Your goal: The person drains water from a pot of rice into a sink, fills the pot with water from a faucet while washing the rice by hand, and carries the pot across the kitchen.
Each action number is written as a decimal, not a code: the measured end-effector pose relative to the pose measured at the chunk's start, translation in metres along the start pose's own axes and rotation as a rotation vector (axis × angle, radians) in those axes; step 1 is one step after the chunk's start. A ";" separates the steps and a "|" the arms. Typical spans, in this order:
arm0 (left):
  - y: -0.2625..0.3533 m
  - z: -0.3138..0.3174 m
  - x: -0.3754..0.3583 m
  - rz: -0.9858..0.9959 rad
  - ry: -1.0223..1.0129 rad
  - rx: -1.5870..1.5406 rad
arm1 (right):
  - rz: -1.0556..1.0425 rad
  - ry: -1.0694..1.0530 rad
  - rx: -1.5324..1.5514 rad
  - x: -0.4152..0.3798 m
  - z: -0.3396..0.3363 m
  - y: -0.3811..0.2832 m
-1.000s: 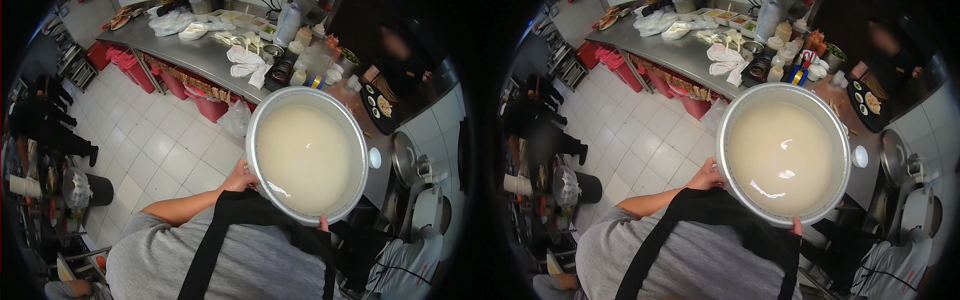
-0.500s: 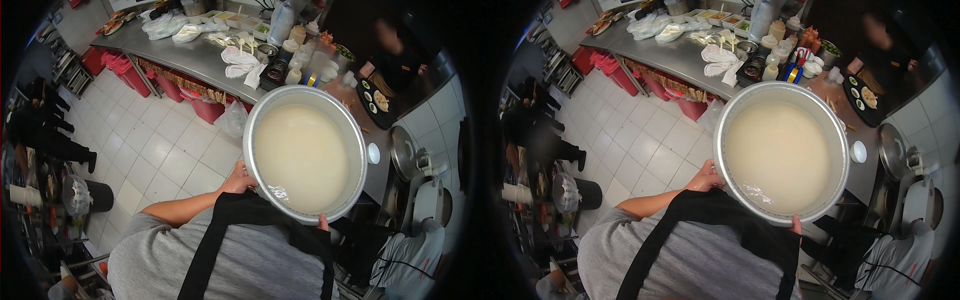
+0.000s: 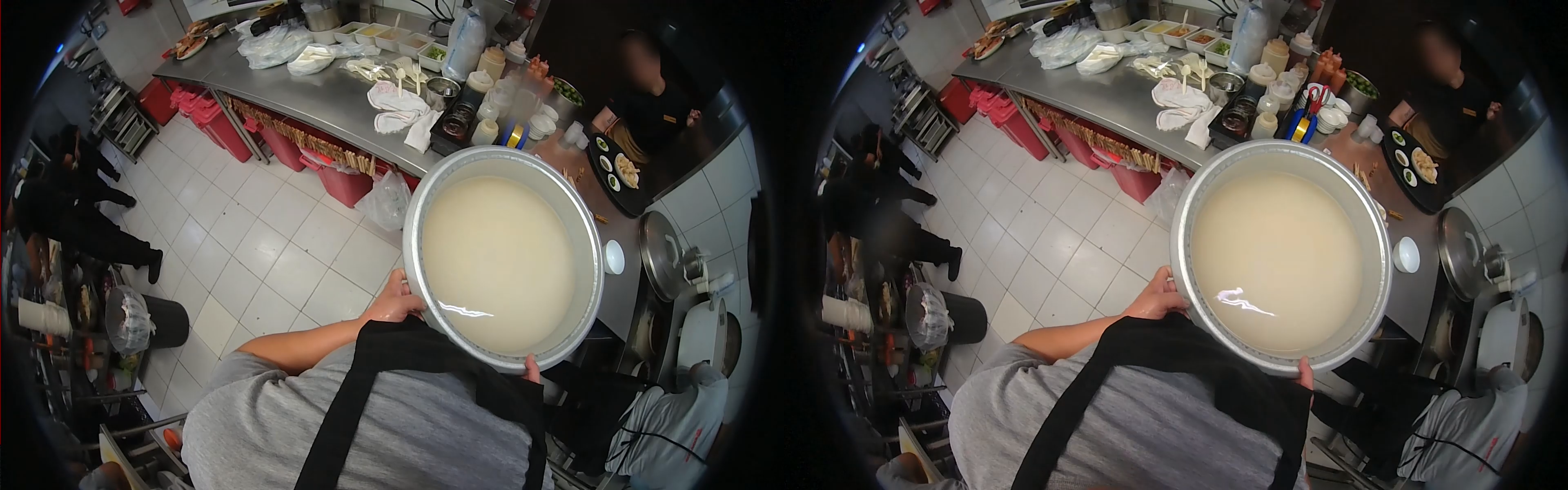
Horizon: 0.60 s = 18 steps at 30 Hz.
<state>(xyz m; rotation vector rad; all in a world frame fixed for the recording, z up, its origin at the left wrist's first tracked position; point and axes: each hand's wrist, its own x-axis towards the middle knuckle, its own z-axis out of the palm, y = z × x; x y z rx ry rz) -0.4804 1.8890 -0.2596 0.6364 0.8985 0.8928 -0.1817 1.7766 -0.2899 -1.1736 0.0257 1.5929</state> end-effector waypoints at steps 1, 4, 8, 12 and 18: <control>0.000 0.000 0.000 -0.004 0.000 -0.005 | -0.012 0.001 -0.001 -0.002 0.004 0.000; 0.000 0.000 0.000 -0.004 -0.006 -0.022 | -0.041 0.030 -0.029 -0.011 0.018 0.000; 0.003 0.001 -0.002 -0.009 -0.018 -0.036 | -0.031 -0.005 -0.046 -0.009 0.013 -0.001; 0.001 0.001 0.000 -0.007 -0.001 -0.029 | 0.028 0.041 -0.028 -0.012 0.023 -0.005; 0.000 0.000 0.001 -0.007 0.017 0.003 | 0.010 -0.032 -0.048 -0.010 0.015 -0.004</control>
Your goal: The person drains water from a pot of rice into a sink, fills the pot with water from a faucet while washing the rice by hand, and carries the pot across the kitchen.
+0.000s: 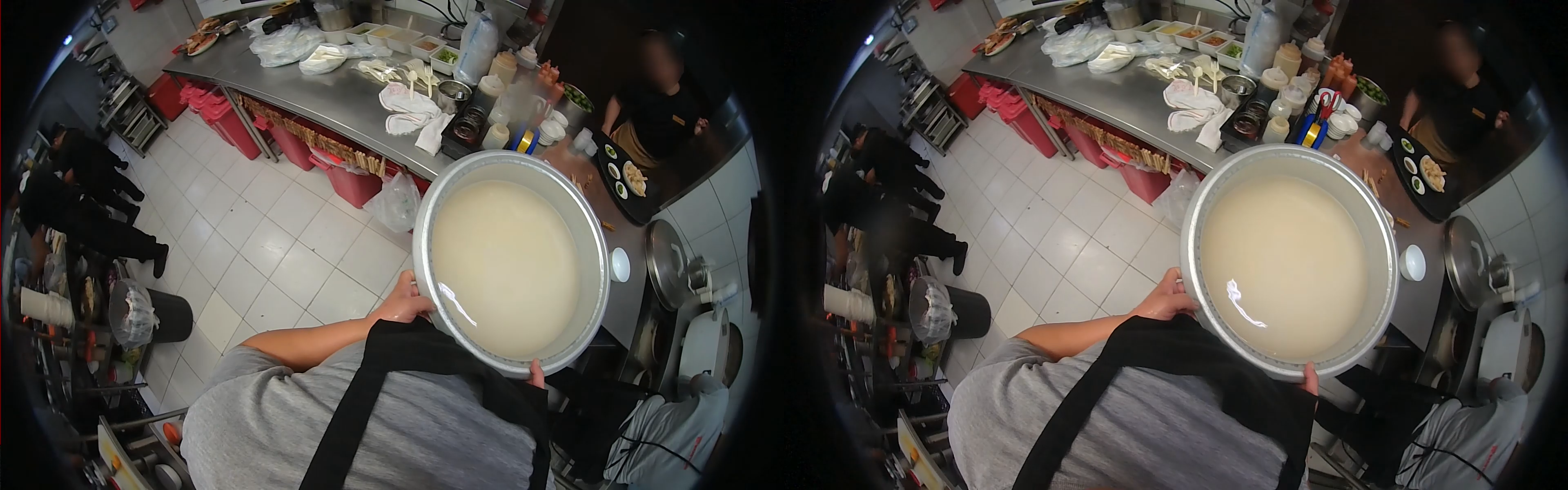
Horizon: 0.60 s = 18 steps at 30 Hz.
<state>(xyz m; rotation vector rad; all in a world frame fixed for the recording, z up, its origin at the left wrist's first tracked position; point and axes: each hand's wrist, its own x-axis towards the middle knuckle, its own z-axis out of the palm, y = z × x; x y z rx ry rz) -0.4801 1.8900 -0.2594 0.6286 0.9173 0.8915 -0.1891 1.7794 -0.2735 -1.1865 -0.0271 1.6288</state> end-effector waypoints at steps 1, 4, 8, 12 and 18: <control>0.000 0.000 0.000 0.000 -0.005 0.004 | -0.011 0.041 0.001 -0.002 0.006 0.001; -0.001 -0.002 0.001 0.002 -0.022 0.015 | -0.010 0.098 0.007 -0.005 0.012 0.000; -0.001 -0.001 0.000 0.017 -0.033 -0.003 | -0.020 0.019 -0.011 0.008 -0.011 0.003; -0.002 -0.001 0.001 0.015 -0.028 0.003 | -0.017 0.004 0.004 0.004 -0.004 0.003; -0.006 -0.004 0.004 0.011 -0.044 -0.009 | -0.003 -0.005 -0.033 0.002 -0.005 0.000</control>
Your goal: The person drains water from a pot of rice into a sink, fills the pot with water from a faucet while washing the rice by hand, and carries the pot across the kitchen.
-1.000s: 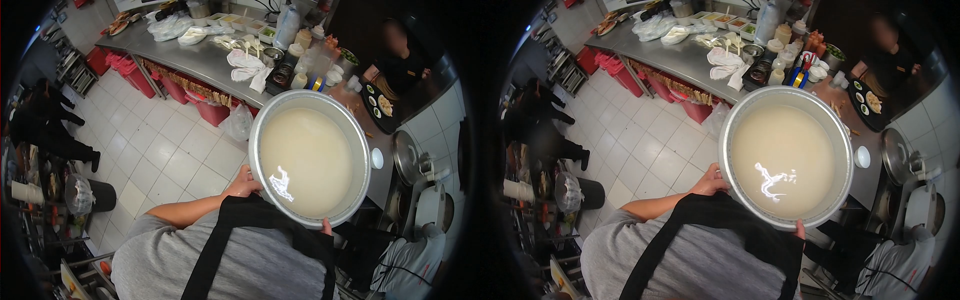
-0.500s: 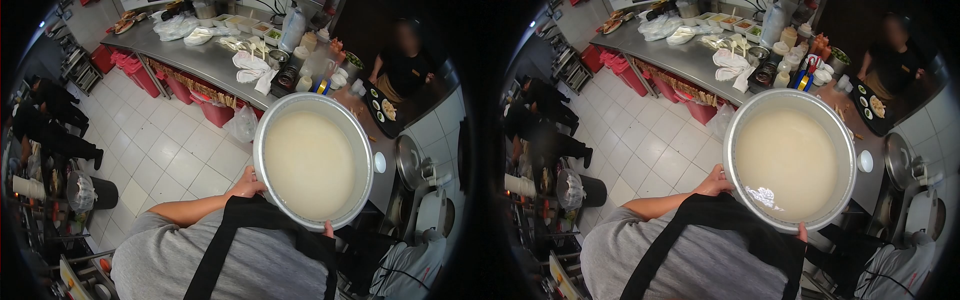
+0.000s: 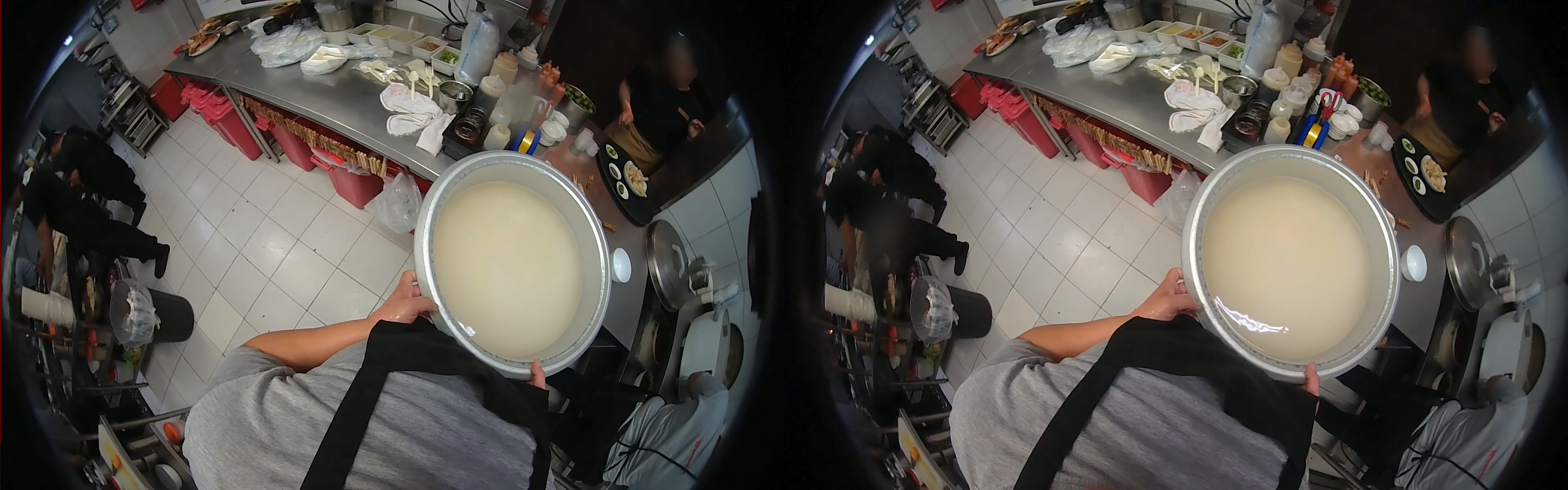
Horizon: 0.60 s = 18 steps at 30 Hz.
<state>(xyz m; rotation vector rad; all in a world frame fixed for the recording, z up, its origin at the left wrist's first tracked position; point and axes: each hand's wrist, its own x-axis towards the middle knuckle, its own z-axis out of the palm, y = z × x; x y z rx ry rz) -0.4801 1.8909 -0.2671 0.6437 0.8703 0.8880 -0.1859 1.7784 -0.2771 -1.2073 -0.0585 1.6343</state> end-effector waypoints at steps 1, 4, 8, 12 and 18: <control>0.000 0.000 0.000 -0.002 -0.001 0.000 | -0.014 -0.011 0.007 0.001 -0.002 0.002; 0.002 0.001 -0.001 -0.003 -0.004 -0.004 | -0.009 -0.005 0.026 0.007 -0.011 0.004; 0.001 0.000 0.000 0.002 -0.004 0.003 | 0.000 0.005 0.005 0.007 -0.010 0.002; 0.004 0.003 -0.002 -0.004 0.005 0.010 | -0.044 -0.045 -0.004 0.010 -0.017 0.006; 0.007 0.004 -0.004 -0.003 -0.004 0.006 | -0.035 -0.010 -0.043 0.016 -0.024 0.005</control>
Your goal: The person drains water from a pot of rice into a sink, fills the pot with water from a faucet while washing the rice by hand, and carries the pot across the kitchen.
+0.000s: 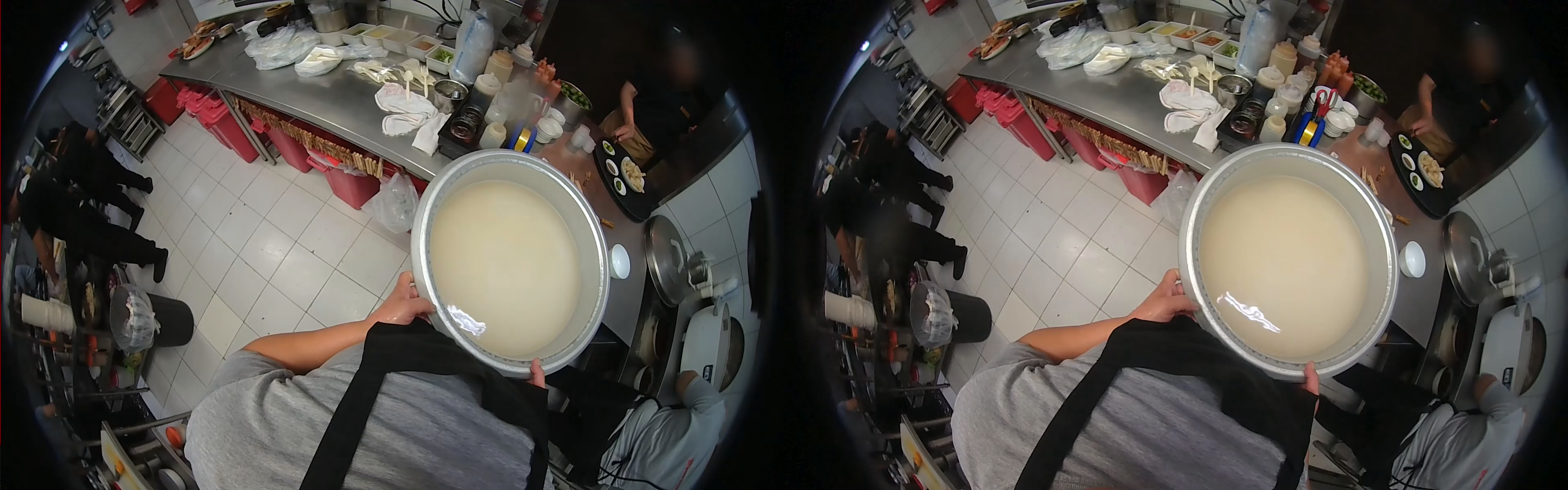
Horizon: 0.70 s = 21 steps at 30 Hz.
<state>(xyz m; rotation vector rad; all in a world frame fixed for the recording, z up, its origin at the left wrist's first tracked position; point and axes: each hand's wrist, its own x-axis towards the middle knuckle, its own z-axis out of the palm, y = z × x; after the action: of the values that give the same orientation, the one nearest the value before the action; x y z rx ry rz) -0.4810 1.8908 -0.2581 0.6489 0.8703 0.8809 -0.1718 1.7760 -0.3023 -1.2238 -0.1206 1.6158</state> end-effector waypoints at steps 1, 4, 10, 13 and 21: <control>0.000 0.000 0.000 0.000 0.001 -0.003 | 0.008 -0.027 0.006 0.004 -0.006 0.001; 0.002 0.002 -0.002 -0.002 0.004 -0.006 | 0.004 -0.033 0.019 0.006 -0.014 0.003; 0.000 0.002 -0.001 0.003 0.011 -0.025 | -0.014 0.046 0.051 0.002 -0.004 0.003; 0.000 0.001 -0.001 -0.004 0.004 -0.037 | 0.003 0.047 0.037 -0.002 0.000 0.001; 0.001 0.001 -0.002 -0.008 0.005 -0.038 | 0.048 0.009 0.070 -0.013 0.016 -0.003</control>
<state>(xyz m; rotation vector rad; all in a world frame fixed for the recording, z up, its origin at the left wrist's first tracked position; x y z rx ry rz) -0.4811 1.8897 -0.2564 0.6101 0.8587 0.8899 -0.1832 1.7750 -0.2844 -1.1882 -0.0295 1.6426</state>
